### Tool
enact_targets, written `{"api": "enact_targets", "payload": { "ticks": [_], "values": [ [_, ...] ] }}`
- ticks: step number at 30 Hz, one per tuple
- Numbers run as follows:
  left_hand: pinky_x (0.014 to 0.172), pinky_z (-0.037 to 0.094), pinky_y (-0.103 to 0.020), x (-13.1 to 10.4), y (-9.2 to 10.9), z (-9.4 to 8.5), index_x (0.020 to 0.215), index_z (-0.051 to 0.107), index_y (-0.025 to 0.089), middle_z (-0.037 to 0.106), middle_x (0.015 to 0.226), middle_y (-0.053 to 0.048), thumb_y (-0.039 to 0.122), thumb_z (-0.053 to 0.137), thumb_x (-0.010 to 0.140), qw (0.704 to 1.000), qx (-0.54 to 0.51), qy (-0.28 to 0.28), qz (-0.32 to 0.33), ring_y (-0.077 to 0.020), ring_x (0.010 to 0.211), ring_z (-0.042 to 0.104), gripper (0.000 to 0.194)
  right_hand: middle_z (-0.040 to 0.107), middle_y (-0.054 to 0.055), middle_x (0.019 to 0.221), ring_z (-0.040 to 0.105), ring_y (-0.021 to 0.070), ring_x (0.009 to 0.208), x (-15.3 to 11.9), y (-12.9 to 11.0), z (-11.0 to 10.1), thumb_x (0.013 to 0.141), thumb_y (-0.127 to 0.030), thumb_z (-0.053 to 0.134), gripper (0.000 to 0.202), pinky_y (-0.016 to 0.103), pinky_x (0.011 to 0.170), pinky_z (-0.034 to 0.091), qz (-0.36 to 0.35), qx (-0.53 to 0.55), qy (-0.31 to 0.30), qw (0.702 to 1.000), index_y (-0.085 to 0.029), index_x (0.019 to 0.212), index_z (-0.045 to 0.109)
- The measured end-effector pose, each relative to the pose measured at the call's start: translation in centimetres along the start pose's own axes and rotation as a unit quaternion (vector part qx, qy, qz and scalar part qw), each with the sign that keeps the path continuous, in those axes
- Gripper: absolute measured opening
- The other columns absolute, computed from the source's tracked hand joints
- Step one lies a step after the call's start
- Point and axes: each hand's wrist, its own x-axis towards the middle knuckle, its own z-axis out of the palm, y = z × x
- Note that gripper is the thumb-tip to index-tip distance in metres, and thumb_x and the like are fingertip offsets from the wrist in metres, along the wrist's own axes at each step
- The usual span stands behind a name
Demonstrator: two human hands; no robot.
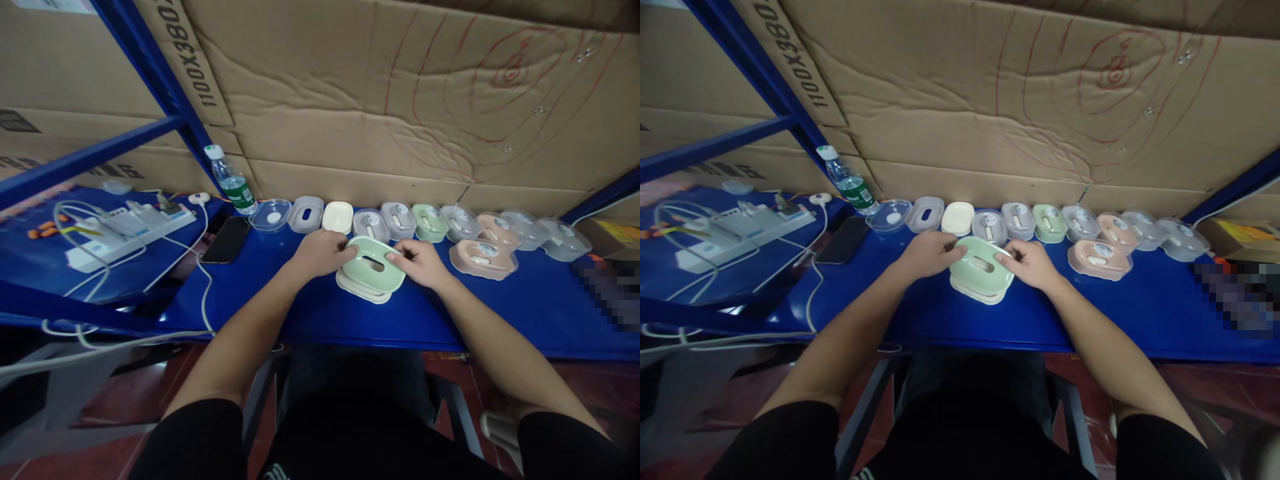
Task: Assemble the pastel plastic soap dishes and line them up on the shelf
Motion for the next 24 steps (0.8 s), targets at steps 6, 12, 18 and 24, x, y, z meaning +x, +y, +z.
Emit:
{"api": "enact_targets", "payload": {
  "ticks": [6, 12, 18, 24],
  "values": [
    [0.07, 0.046, -0.036, 0.3, -0.8, 0.4, 0.077, 0.076, 0.019, 0.078, 0.09, -0.013, 0.06, 0.042, 0.099, 0.979, 0.125, -0.162, -0.012, -0.029, 0.089, 0.072, 0.057, 0.059, -0.001, 0.058, 0.05, 0.0128, 0.056, 0.4, 0.3, 0.0, 0.099, -0.059, 0.058, 0.05, 0.03, 0.058, 0.032, 0.006, -0.099, -0.123, 0.987, -0.021, 0.066, 0.064],
    [0.081, 0.052, -0.04, 0.8, -1.6, 1.3, 0.091, 0.081, 0.018, 0.079, 0.106, -0.017, 0.064, 0.045, 0.099, 0.968, 0.117, -0.223, -0.025, -0.0343, 0.104, 0.073, 0.058, 0.073, 0.002, 0.074, 0.063, 0.0172, 0.066, 0.6, 0.4, 0.8, 0.096, -0.06, 0.062, 0.042, 0.031, 0.062, 0.035, 0.042, -0.171, -0.173, 0.969, -0.023, 0.08, 0.072],
    [0.083, 0.052, -0.038, 1.4, -2.6, 0.4, 0.086, 0.08, 0.02, 0.078, 0.096, -0.013, 0.076, 0.046, 0.096, 0.977, 0.097, -0.179, -0.063, -0.0311, 0.101, 0.073, 0.067, 0.077, 0.004, 0.083, 0.068, 0.0203, 0.074, 0.8, 0.7, 0.6, 0.099, -0.064, 0.058, 0.046, 0.031, 0.064, 0.039, 0.03, -0.15, -0.181, 0.971, -0.023, 0.106, 0.078],
    [0.091, 0.054, -0.04, 1.6, -7.6, -2.2, 0.108, 0.078, 0.023, 0.078, 0.116, -0.012, 0.052, 0.066, 0.094, 0.97, 0.096, 0.086, -0.206, -0.0318, 0.109, 0.071, 0.034, 0.077, 0.005, 0.085, 0.069, 0.0212, 0.075, 0.7, 0.8, 0.2, 0.1, -0.064, 0.057, 0.049, 0.033, 0.066, 0.042, 0.004, -0.145, -0.191, 0.971, -0.022, 0.115, 0.078]
  ]
}}
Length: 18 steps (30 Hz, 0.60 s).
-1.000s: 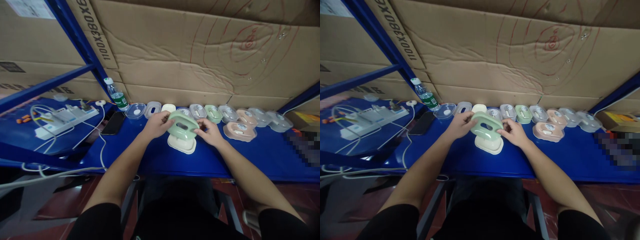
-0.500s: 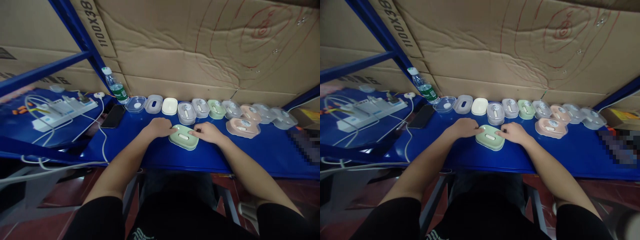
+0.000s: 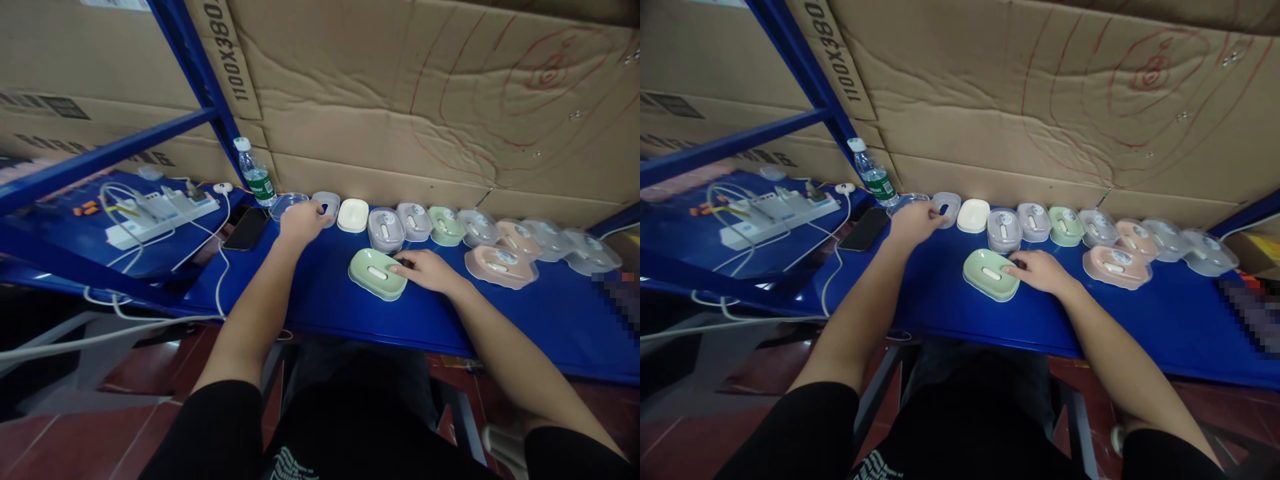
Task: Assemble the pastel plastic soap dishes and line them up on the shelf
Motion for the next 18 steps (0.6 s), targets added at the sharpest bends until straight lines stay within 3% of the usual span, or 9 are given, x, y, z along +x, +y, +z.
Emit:
{"api": "enact_targets", "payload": {
  "ticks": [3, 5, 8, 10, 16, 18],
  "values": [
    [0.097, 0.055, -0.044, 1.1, -2.8, -0.5, 0.121, 0.075, 0.023, 0.069, 0.136, -0.017, 0.041, 0.075, 0.087, 0.998, 0.033, 0.025, -0.052, -0.0365, 0.12, 0.068, 0.038, 0.077, 0.005, 0.086, 0.068, 0.0215, 0.076, 0.0, 0.1, 0.0, 0.1, -0.064, 0.056, 0.049, 0.033, 0.067, 0.042, -0.01, -0.007, -0.001, 1.0, -0.022, 0.115, 0.078],
    [0.098, 0.055, -0.045, 1.6, -4.3, -0.5, 0.119, 0.075, 0.023, 0.066, 0.141, -0.018, 0.037, 0.079, 0.083, 0.993, 0.06, -0.019, -0.103, -0.0383, 0.122, 0.067, 0.04, 0.077, 0.005, 0.086, 0.068, 0.0212, 0.075, 0.0, 0.2, 0.1, 0.101, -0.063, 0.057, 0.049, 0.033, 0.067, 0.043, -0.016, -0.009, -0.001, 1.0, -0.022, 0.116, 0.077],
    [0.096, 0.055, -0.045, 2.1, -5.5, -0.4, 0.106, 0.076, 0.023, 0.072, 0.131, -0.016, 0.028, 0.076, 0.084, 0.986, 0.055, -0.063, -0.144, -0.0378, 0.12, 0.069, 0.023, 0.077, 0.005, 0.087, 0.068, 0.0209, 0.075, -0.1, 0.3, 0.1, 0.101, -0.062, 0.057, 0.048, 0.032, 0.067, 0.043, -0.023, -0.011, -0.001, 1.0, -0.022, 0.118, 0.077],
    [0.096, 0.054, -0.044, 2.2, -5.7, -0.3, 0.102, 0.074, 0.024, 0.074, 0.126, -0.014, 0.025, 0.074, 0.085, 0.988, 0.024, -0.042, -0.149, -0.0363, 0.119, 0.069, 0.017, 0.078, 0.006, 0.089, 0.069, 0.0215, 0.077, -0.1, 0.3, 0.0, 0.101, -0.061, 0.057, 0.048, 0.033, 0.067, 0.044, -0.026, -0.016, -0.003, 1.0, -0.022, 0.12, 0.076],
    [0.099, 0.053, -0.047, 2.0, -5.4, -0.6, 0.108, 0.066, 0.023, 0.07, 0.132, -0.016, 0.034, 0.08, 0.084, 0.985, -0.036, 0.056, -0.157, -0.0353, 0.119, 0.069, 0.03, 0.078, 0.007, 0.093, 0.07, 0.023, 0.08, -0.2, 0.1, -0.2, 0.102, -0.063, 0.055, 0.052, 0.033, 0.07, 0.045, -0.028, -0.028, -0.004, 0.999, -0.02, 0.123, 0.075],
    [0.099, 0.053, -0.048, 2.0, -5.3, -0.7, 0.104, 0.064, 0.024, 0.072, 0.128, -0.016, 0.034, 0.081, 0.083, 0.984, -0.042, 0.065, -0.16, -0.0356, 0.118, 0.069, 0.029, 0.078, 0.007, 0.093, 0.07, 0.0228, 0.08, -0.2, 0.1, -0.1, 0.102, -0.063, 0.056, 0.051, 0.033, 0.07, 0.045, -0.029, -0.029, -0.003, 0.999, -0.02, 0.122, 0.075]
  ]
}}
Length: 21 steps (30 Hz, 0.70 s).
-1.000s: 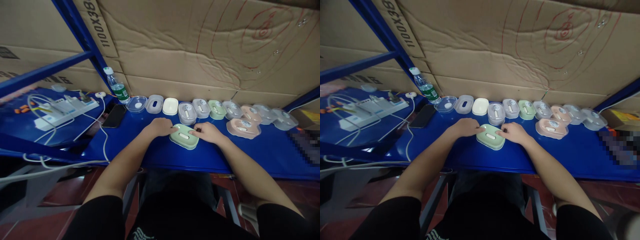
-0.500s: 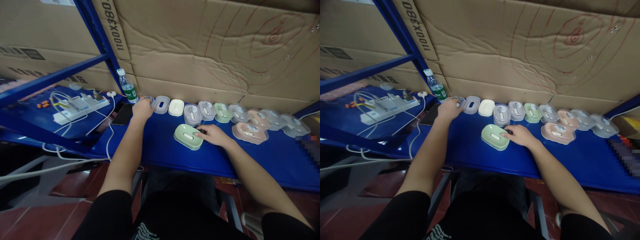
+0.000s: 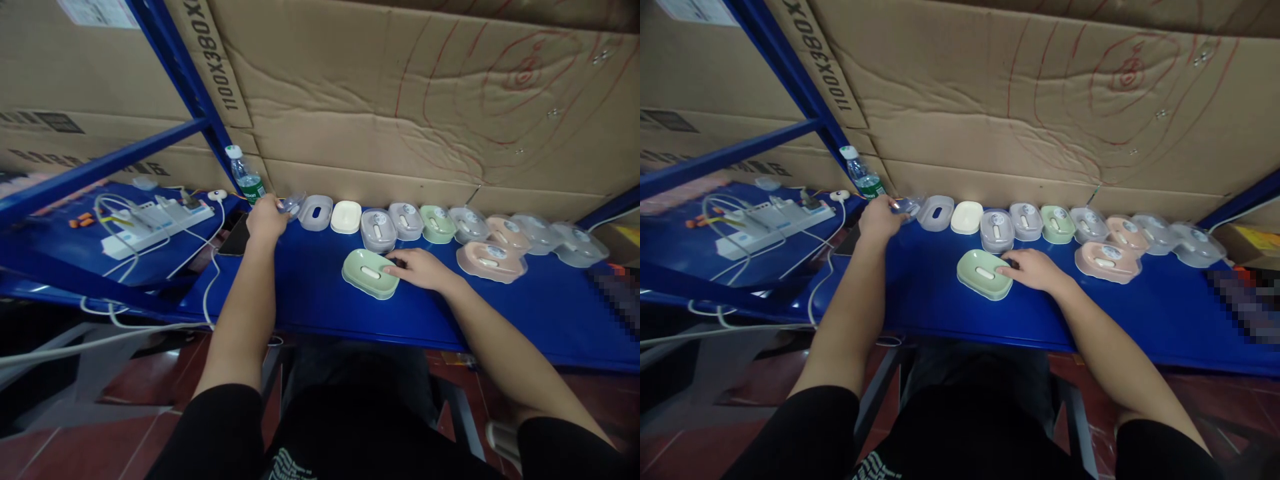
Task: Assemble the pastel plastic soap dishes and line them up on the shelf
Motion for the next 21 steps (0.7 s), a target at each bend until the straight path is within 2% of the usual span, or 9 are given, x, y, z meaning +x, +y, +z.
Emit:
{"api": "enact_targets", "payload": {
  "ticks": [4, 9, 11, 13, 15, 17, 19, 21],
  "values": [
    [0.098, 0.052, -0.049, -0.3, 0.3, -0.1, 0.097, 0.061, 0.025, 0.074, 0.12, -0.013, 0.032, 0.078, 0.085, 1.0, -0.01, -0.003, -0.012, -0.0361, 0.117, 0.069, 0.022, 0.078, 0.007, 0.092, 0.07, 0.0221, 0.078, 0.0, 0.1, 0.1, 0.102, -0.062, 0.056, 0.049, 0.032, 0.069, 0.045, -0.007, 0.003, 0.002, 1.0, -0.021, 0.121, 0.075],
    [0.098, 0.051, -0.046, -1.1, 0.9, -0.7, 0.106, 0.059, 0.025, 0.073, 0.115, -0.011, 0.039, 0.069, 0.093, 0.988, -0.089, 0.122, 0.03, -0.0345, 0.117, 0.068, 0.021, 0.078, 0.007, 0.093, 0.071, 0.0231, 0.081, 0.0, 0.0, 0.0, 0.102, -0.063, 0.055, 0.05, 0.033, 0.071, 0.047, -0.005, 0.001, 0.002, 1.0, -0.021, 0.122, 0.075],
    [0.096, 0.051, -0.043, -1.4, 1.4, -0.7, 0.111, 0.056, 0.025, 0.072, 0.113, -0.01, 0.045, 0.064, 0.097, 0.972, -0.153, 0.161, 0.072, -0.0319, 0.114, 0.069, 0.026, 0.078, 0.008, 0.094, 0.072, 0.0236, 0.082, 0.0, 0.0, 0.0, 0.102, -0.063, 0.055, 0.051, 0.034, 0.072, 0.048, -0.01, 0.004, 0.003, 1.0, -0.021, 0.122, 0.075],
    [0.09, 0.053, -0.039, -1.8, 2.2, -0.5, 0.116, 0.052, 0.026, 0.072, 0.112, -0.01, 0.053, 0.057, 0.101, 0.948, -0.238, 0.17, 0.127, -0.0275, 0.105, 0.072, 0.031, 0.078, 0.007, 0.093, 0.072, 0.0236, 0.082, 0.0, 0.0, 0.1, 0.102, -0.062, 0.056, 0.05, 0.034, 0.072, 0.048, -0.014, 0.006, 0.008, 1.0, -0.021, 0.123, 0.075],
    [0.079, 0.053, -0.035, -2.4, 3.1, -0.2, 0.118, 0.049, 0.027, 0.073, 0.105, -0.008, 0.062, 0.048, 0.103, 0.922, -0.318, 0.136, 0.173, -0.0224, 0.09, 0.072, 0.038, 0.078, 0.007, 0.091, 0.071, 0.0232, 0.079, 0.0, 0.0, 0.1, 0.101, -0.062, 0.057, 0.05, 0.034, 0.07, 0.048, -0.007, 0.007, 0.019, 1.0, -0.022, 0.123, 0.075],
    [0.065, 0.05, -0.031, -3.3, 4.2, 0.1, 0.116, 0.048, 0.027, 0.073, 0.092, -0.005, 0.069, 0.043, 0.102, 0.901, -0.378, 0.069, 0.199, -0.0176, 0.071, 0.068, 0.044, 0.077, 0.006, 0.088, 0.07, 0.023, 0.077, 0.0, 0.0, 0.2, 0.1, -0.064, 0.06, 0.052, 0.035, 0.069, 0.049, 0.008, 0.021, 0.044, 0.999, -0.022, 0.126, 0.074],
    [0.053, 0.042, -0.028, -4.4, 5.2, 0.2, 0.111, 0.049, 0.027, 0.071, 0.079, -0.003, 0.072, 0.046, 0.099, 0.881, -0.419, -0.027, 0.217, -0.0137, 0.053, 0.057, 0.047, 0.077, 0.006, 0.089, 0.069, 0.0218, 0.073, 0.0, 0.0, 0.2, 0.096, -0.064, 0.064, 0.06, 0.035, 0.068, 0.051, 0.017, 0.078, 0.086, 0.993, -0.022, 0.138, 0.068],
    [0.045, 0.034, -0.027, -5.7, 6.0, 0.3, 0.107, 0.051, 0.025, 0.07, 0.072, -0.001, 0.071, 0.053, 0.095, 0.854, -0.436, -0.153, 0.237, -0.0108, 0.043, 0.046, 0.048, 0.076, 0.006, 0.096, 0.067, 0.0197, 0.07, 0.0, -0.1, 0.2, 0.093, -0.065, 0.069, 0.077, 0.036, 0.067, 0.054, 0.009, 0.172, 0.132, 0.976, -0.023, 0.155, 0.053]
  ]
}}
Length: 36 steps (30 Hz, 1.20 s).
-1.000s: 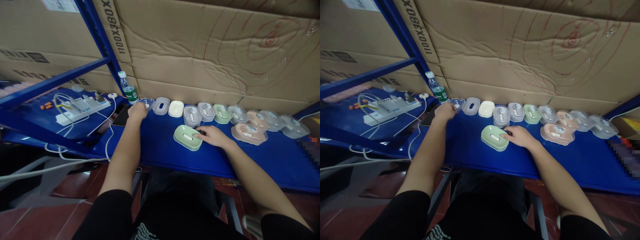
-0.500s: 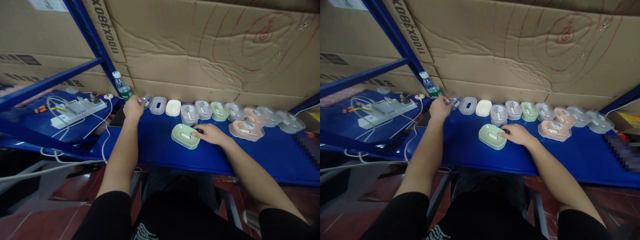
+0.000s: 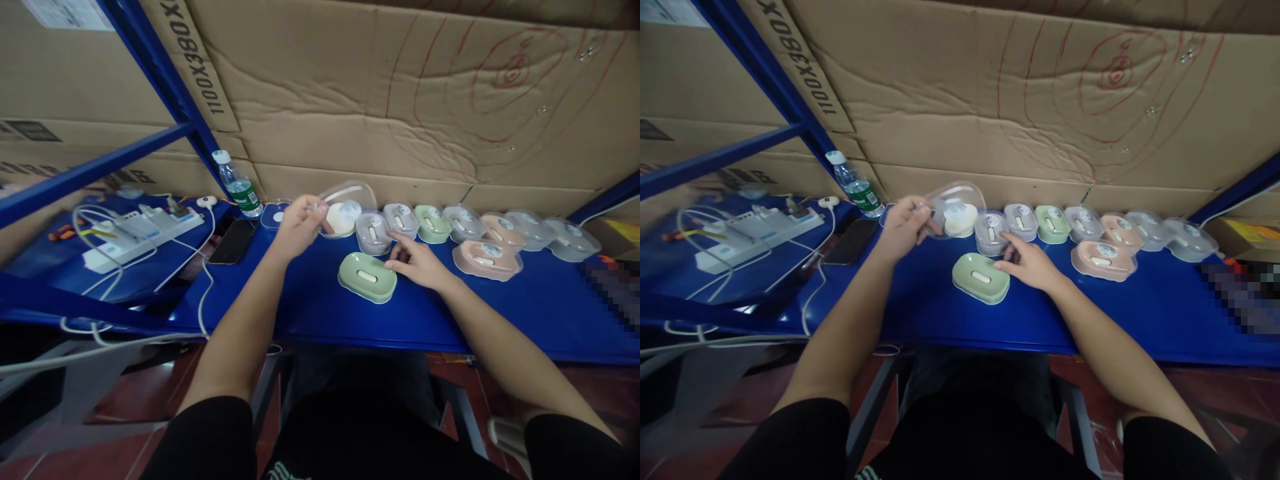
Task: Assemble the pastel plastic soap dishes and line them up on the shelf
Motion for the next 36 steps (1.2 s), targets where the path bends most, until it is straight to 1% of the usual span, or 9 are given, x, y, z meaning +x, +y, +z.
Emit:
{"api": "enact_targets", "payload": {
  "ticks": [2, 4, 6, 12, 16, 22, 25, 30, 36],
  "values": [
    [0.043, 0.031, -0.026, -0.6, 0.5, 1.2, 0.106, 0.054, 0.024, 0.069, 0.067, 0.0, 0.067, 0.058, 0.095, 0.993, -0.035, -0.106, -0.032, -0.0097, 0.041, 0.043, 0.045, 0.074, 0.006, 0.101, 0.065, 0.0186, 0.069, -0.1, -0.1, -0.2, 0.088, -0.066, 0.074, 0.094, 0.036, 0.066, 0.056, -0.011, 0.088, 0.03, 0.996, -0.026, 0.165, 0.037],
    [0.044, 0.033, -0.025, -1.0, 0.6, 2.2, 0.105, 0.057, 0.023, 0.067, 0.064, 0.001, 0.061, 0.057, 0.098, 0.985, -0.051, -0.157, -0.056, -0.0098, 0.043, 0.044, 0.039, 0.072, 0.004, 0.097, 0.065, 0.0195, 0.071, -0.4, -0.3, -0.5, 0.083, -0.064, 0.081, 0.106, 0.037, 0.067, 0.058, -0.018, 0.121, 0.031, 0.992, -0.029, 0.168, 0.03],
    [0.047, 0.035, -0.025, -1.1, 0.4, 3.0, 0.104, 0.06, 0.022, 0.063, 0.06, 0.002, 0.056, 0.055, 0.101, 0.983, -0.051, -0.164, -0.068, -0.0104, 0.045, 0.046, 0.034, 0.069, 0.002, 0.091, 0.064, 0.0203, 0.072, -0.6, -0.4, -0.8, 0.077, -0.062, 0.088, 0.112, 0.038, 0.068, 0.058, -0.019, 0.104, 0.014, 0.994, -0.029, 0.168, 0.032],
    [0.056, 0.045, -0.028, -0.5, -1.0, 3.9, 0.107, 0.071, 0.021, 0.056, 0.056, 0.001, 0.047, 0.049, 0.107, 0.979, -0.037, -0.176, -0.093, -0.0132, 0.051, 0.051, 0.034, 0.065, 0.003, 0.091, 0.061, 0.0217, 0.072, -0.7, -0.5, -1.4, 0.076, -0.071, 0.084, 0.086, 0.042, 0.07, 0.058, -0.04, -0.007, 0.024, 0.999, -0.029, 0.147, 0.061],
    [0.052, 0.041, -0.028, -0.5, -1.2, 4.4, 0.104, 0.073, 0.021, 0.051, 0.055, 0.001, 0.043, 0.044, 0.108, 0.972, -0.035, -0.191, -0.13, -0.0128, 0.049, 0.047, 0.037, 0.066, 0.008, 0.101, 0.062, 0.0244, 0.079, -0.6, -0.5, -1.6, 0.067, -0.078, 0.086, 0.092, 0.046, 0.077, 0.059, -0.092, -0.045, 0.046, 0.994, -0.027, 0.14, 0.066],
    [0.055, 0.044, -0.028, -1.0, -1.3, 5.3, 0.089, 0.075, 0.018, 0.064, 0.064, -0.004, 0.05, 0.042, 0.107, 0.975, 0.012, -0.216, -0.047, -0.0137, 0.056, 0.054, 0.049, 0.061, 0.015, 0.145, 0.071, 0.0311, 0.102, -0.8, -0.9, -0.8, 0.064, -0.082, 0.085, 0.116, 0.053, 0.098, 0.059, -0.137, -0.027, -0.034, 0.99, -0.031, 0.161, 0.048],
    [0.058, 0.046, -0.029, -1.2, -1.3, 5.4, 0.085, 0.076, 0.018, 0.072, 0.076, -0.009, 0.057, 0.04, 0.107, 0.977, 0.043, -0.206, -0.035, -0.015, 0.062, 0.06, 0.057, 0.063, 0.015, 0.148, 0.073, 0.0347, 0.11, -0.9, -0.7, -0.4, 0.063, -0.082, 0.085, 0.124, 0.056, 0.105, 0.056, -0.137, -0.029, -0.044, 0.989, -0.031, 0.167, 0.039],
    [0.054, 0.042, -0.028, -1.1, -1.1, 5.0, 0.117, 0.078, 0.018, 0.078, 0.112, -0.016, 0.074, 0.041, 0.101, 0.978, -0.019, -0.19, -0.078, -0.0116, 0.058, 0.054, 0.069, 0.073, 0.012, 0.139, 0.075, 0.0366, 0.116, -0.9, 0.3, -0.6, 0.067, -0.08, 0.084, 0.116, 0.055, 0.107, 0.057, -0.146, -0.031, -0.021, 0.989, -0.03, 0.164, 0.045],
    [0.047, 0.023, -0.027, -0.6, -0.9, 3.4, 0.155, 0.056, 0.018, 0.074, 0.13, -0.02, 0.086, 0.003, 0.094, 0.931, -0.12, -0.291, -0.183, -0.0115, 0.055, 0.055, 0.105, 0.075, 0.012, 0.137, 0.075, 0.0377, 0.119, -0.5, 1.3, -1.0, 0.076, -0.076, 0.08, 0.105, 0.052, 0.1, 0.062, -0.176, -0.032, -0.028, 0.983, -0.03, 0.164, 0.046]
  ]
}}
